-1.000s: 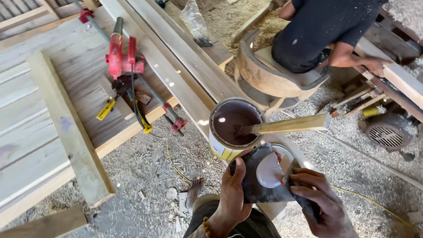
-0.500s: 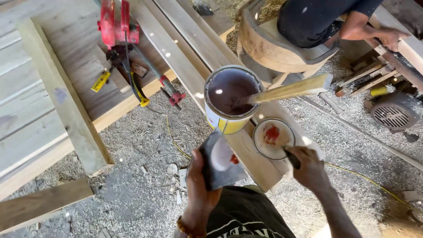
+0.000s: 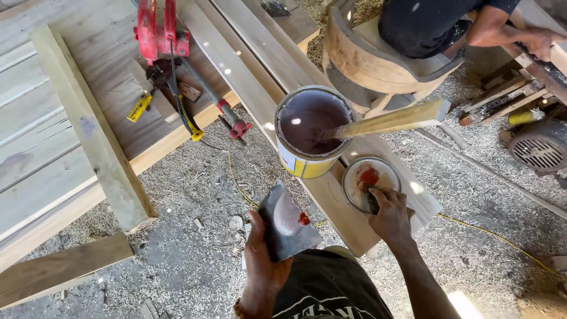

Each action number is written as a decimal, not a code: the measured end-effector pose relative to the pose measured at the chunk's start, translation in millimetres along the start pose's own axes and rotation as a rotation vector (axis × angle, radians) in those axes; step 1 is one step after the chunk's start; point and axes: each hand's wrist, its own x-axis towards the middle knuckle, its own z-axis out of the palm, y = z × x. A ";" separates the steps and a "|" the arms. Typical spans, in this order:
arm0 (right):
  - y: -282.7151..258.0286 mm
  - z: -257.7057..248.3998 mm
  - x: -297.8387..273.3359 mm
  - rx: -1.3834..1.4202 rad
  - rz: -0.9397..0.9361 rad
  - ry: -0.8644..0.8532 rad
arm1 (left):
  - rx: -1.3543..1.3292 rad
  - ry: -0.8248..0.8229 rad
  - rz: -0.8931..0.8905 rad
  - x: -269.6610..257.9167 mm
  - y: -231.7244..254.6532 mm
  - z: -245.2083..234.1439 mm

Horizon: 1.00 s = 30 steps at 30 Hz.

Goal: Apply wood filler into the gaps of a wooden panel using scrapers.

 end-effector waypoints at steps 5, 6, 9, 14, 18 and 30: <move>-1.2 -12.2 1.6 -0.035 -0.018 -0.153 | 0.072 0.030 -0.024 7.4 -5.7 -0.8; 2.5 -19.8 -4.4 -0.035 -0.018 -0.152 | 0.073 0.029 -0.023 8.6 -8.4 1.7; 2.3 -50.6 -18.1 0.293 -0.133 -0.232 | 0.186 0.210 0.001 23.2 -20.2 3.6; -36.5 -85.0 -54.8 1.363 -0.676 -0.156 | 0.096 -0.065 0.038 31.6 -42.3 9.6; -43.5 -92.9 -62.7 1.166 -0.659 -0.068 | 0.057 -0.069 0.070 28.2 -41.3 34.9; -112.8 -190.9 -67.1 0.281 -0.862 0.245 | 0.345 -0.285 0.281 -16.4 -19.5 10.3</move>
